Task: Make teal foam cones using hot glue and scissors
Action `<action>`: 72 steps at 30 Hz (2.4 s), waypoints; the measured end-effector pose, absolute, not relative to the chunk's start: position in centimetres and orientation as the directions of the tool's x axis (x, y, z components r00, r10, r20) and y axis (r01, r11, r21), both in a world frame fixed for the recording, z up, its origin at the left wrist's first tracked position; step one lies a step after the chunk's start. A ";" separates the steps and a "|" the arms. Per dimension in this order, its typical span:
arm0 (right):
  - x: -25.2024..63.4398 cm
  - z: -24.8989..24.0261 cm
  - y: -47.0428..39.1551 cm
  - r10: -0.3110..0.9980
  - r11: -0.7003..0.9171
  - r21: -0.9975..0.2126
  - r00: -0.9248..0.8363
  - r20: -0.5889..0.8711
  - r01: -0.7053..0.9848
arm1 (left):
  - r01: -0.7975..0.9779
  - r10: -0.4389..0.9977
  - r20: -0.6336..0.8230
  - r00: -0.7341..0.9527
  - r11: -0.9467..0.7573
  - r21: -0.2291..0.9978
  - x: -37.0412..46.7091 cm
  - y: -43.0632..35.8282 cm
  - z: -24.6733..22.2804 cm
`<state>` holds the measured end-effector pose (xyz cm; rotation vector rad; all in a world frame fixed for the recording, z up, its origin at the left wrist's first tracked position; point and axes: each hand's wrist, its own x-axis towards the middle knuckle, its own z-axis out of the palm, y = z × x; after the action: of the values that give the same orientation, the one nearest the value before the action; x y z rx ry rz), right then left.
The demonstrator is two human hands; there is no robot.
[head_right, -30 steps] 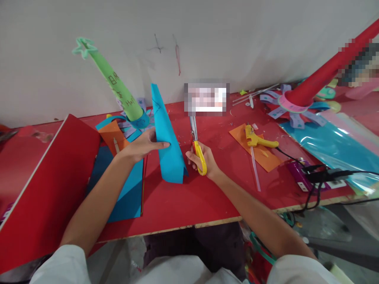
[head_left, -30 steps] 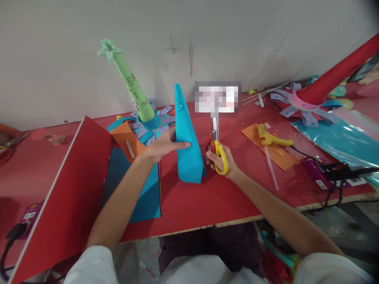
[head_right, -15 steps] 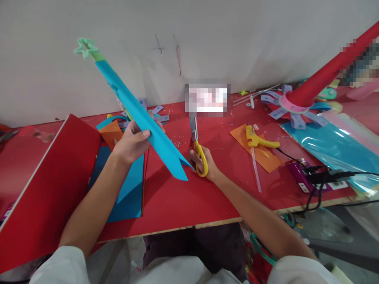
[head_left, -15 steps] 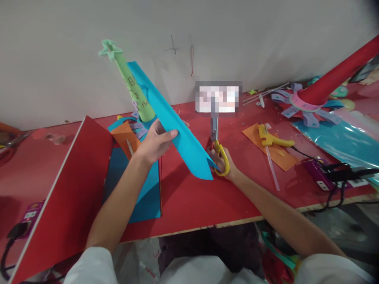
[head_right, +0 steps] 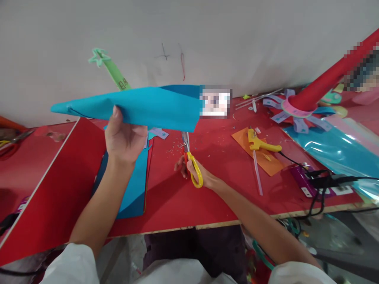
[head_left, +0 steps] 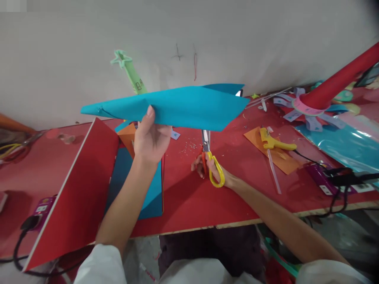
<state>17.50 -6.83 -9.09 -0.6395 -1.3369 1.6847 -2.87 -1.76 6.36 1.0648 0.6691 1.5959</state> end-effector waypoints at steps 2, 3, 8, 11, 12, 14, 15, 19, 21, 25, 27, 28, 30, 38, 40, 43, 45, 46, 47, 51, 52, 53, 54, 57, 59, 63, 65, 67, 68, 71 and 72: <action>17.7 -9.0 -7.0 0.856 -0.032 -0.957 -0.502 0.123 -0.289 | -0.436 0.943 0.326 -0.074 -0.324 0.839 -2.8 -1.7 6.9; 17.8 -8.9 -7.0 0.857 -0.031 -0.960 -0.501 0.118 -0.279 | -0.432 0.938 0.339 -0.079 -0.338 0.836 -2.8 -1.7 7.0; 17.8 -8.5 -6.7 0.902 -0.035 -0.968 -0.426 0.077 -0.249 | -0.415 0.919 0.392 -0.043 -0.373 0.830 -3.2 -1.5 7.1; 17.8 -8.4 -6.2 0.945 -0.034 -0.955 -0.321 0.065 -0.293 | -0.470 0.909 0.416 -0.004 -0.369 0.802 -3.6 -1.3 6.3; 17.9 -8.4 -6.0 0.957 -0.024 -0.951 -0.282 0.067 -0.309 | -0.483 0.909 0.417 0.013 -0.359 0.798 -3.7 -1.1 6.0; 18.2 -8.1 -5.7 0.968 0.000 -0.947 -0.236 0.080 -0.320 | -0.490 0.910 0.412 0.048 -0.337 0.804 -3.9 -0.7 5.1; 18.4 -7.9 -5.6 0.970 0.013 -0.947 -0.224 0.089 -0.320 | -0.494 0.908 0.415 0.057 -0.336 0.802 -4.0 -0.4 4.6; 19.1 -7.2 -5.6 0.965 0.052 -0.939 -0.223 0.134 -0.339 | -0.464 0.920 0.380 0.102 -0.294 0.836 -4.9 0.6 2.5; 19.2 -7.0 -5.6 0.961 0.067 -0.936 -0.230 0.154 -0.347 | -0.447 0.929 0.326 0.175 -0.220 0.867 -5.5 1.0 1.5; 19.0 -6.8 -5.7 0.964 0.099 -0.952 -0.210 0.165 -0.290 | -0.366 0.933 0.226 0.280 -0.114 0.924 -6.4 1.3 0.1; 18.9 -6.6 -5.7 0.970 0.114 -0.958 -0.178 0.164 -0.264 | -0.352 0.930 0.215 0.297 -0.102 0.930 -6.6 1.4 -0.5; 18.9 -6.4 -5.7 0.974 0.117 -0.960 -0.158 0.161 -0.256 | -0.351 0.928 0.210 0.307 -0.095 0.932 -6.6 1.4 -0.7; 18.9 -6.2 -5.7 0.981 0.121 -0.961 -0.117 0.155 -0.250 | -0.353 0.925 0.195 0.325 -0.072 0.933 -6.4 1.4 -1.2; 19.4 -6.1 -5.6 0.990 0.126 -0.911 -0.009 0.140 -0.392 | -0.432 0.927 0.169 0.335 -0.009 0.902 -3.5 -0.3 -2.3; 19.5 -6.3 -5.5 0.988 0.151 -0.911 0.018 0.156 -0.383 | -0.436 0.929 0.155 0.336 0.007 0.900 -2.7 -0.6 -2.3; 19.5 -6.9 -5.3 0.981 0.192 -0.935 0.087 0.174 -0.299 | -0.446 0.948 0.129 0.290 0.014 0.895 -1.8 -0.8 -2.2; 19.4 -7.4 -5.3 0.977 0.198 -0.944 0.130 0.169 -0.263 | -0.450 0.967 0.094 0.237 0.024 0.893 -1.4 -0.9 -2.1; 19.4 -7.6 -5.2 0.976 0.198 -0.947 0.144 0.166 -0.252 | -0.454 0.977 0.066 0.201 0.033 0.890 -1.3 -0.8 -2.1; 19.4 -7.8 -5.2 0.975 0.197 -0.951 0.149 0.164 -0.238 | -0.462 0.986 0.033 0.161 0.046 0.886 -1.2 -0.8 -2.0; 19.6 -8.3 -5.0 0.964 0.242 -0.956 0.153 0.218 -0.165 | -0.558 0.997 -0.073 0.005 0.063 0.827 -1.0 -0.7 -1.7; 19.7 -8.3 -4.9 0.956 0.266 -0.952 0.164 0.241 -0.153 | -0.587 0.997 -0.079 -0.025 0.049 0.808 -0.9 -0.6 -1.5; 19.8 -8.3 -4.9 0.948 0.288 -0.947 0.181 0.261 -0.143 | -0.612 0.996 -0.079 -0.052 0.030 0.790 -0.9 -0.6 -1.4; 19.8 -8.3 -4.8 0.941 0.305 -0.943 0.198 0.276 -0.133 | -0.631 0.994 -0.075 -0.076 0.011 0.776 -0.9 -0.5 -1.4; 19.7 -8.3 -4.8 0.928 0.323 -0.941 0.228 0.296 -0.095 | -0.658 0.992 -0.064 -0.108 -0.023 0.752 -0.8 -0.3 -1.5; 19.6 -8.3 -4.8 0.929 0.323 -0.942 0.220 0.297 -0.089 | -0.659 0.993 -0.062 -0.104 -0.022 0.752 -0.6 -0.3 -1.8; 19.3 -8.5 -5.0 0.939 0.294 -0.951 0.216 0.269 -0.092 | -0.623 0.995 -0.075 -0.068 0.017 0.782 -0.2 -0.8 -2.3; 19.3 -8.7 -5.0 0.933 0.287 -0.956 0.244 0.265 -0.059 | -0.613 0.996 -0.072 -0.047 0.028 0.789 0.0 -1.2 -2.1; 19.4 -8.8 -5.0 0.916 0.292 -0.956 0.289 0.278 -0.006 | -0.615 0.998 -0.064 -0.011 0.044 0.787 0.1 -1.4 -1.8; 19.5 -8.8 -5.0 0.907 0.296 -0.955 0.306 0.289 0.025 | -0.613 0.998 -0.061 0.013 0.056 0.788 0.1 -1.4 -1.7; 19.7 -8.6 -5.0 0.885 0.317 -0.945 0.334 0.326 0.083 | -0.587 0.995 -0.083 0.051 0.097 0.804 -0.3 -1.1 -1.3; 19.7 -8.4 -5.0 0.883 0.323 -0.943 0.333 0.329 0.075 | -0.578 0.995 -0.090 0.045 0.099 0.810 -0.6 -0.8 -1.3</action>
<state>19.73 -5.02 -8.42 -1.1170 -1.1054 0.7045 -0.56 -0.85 -1.30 0.6851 0.7803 1.3574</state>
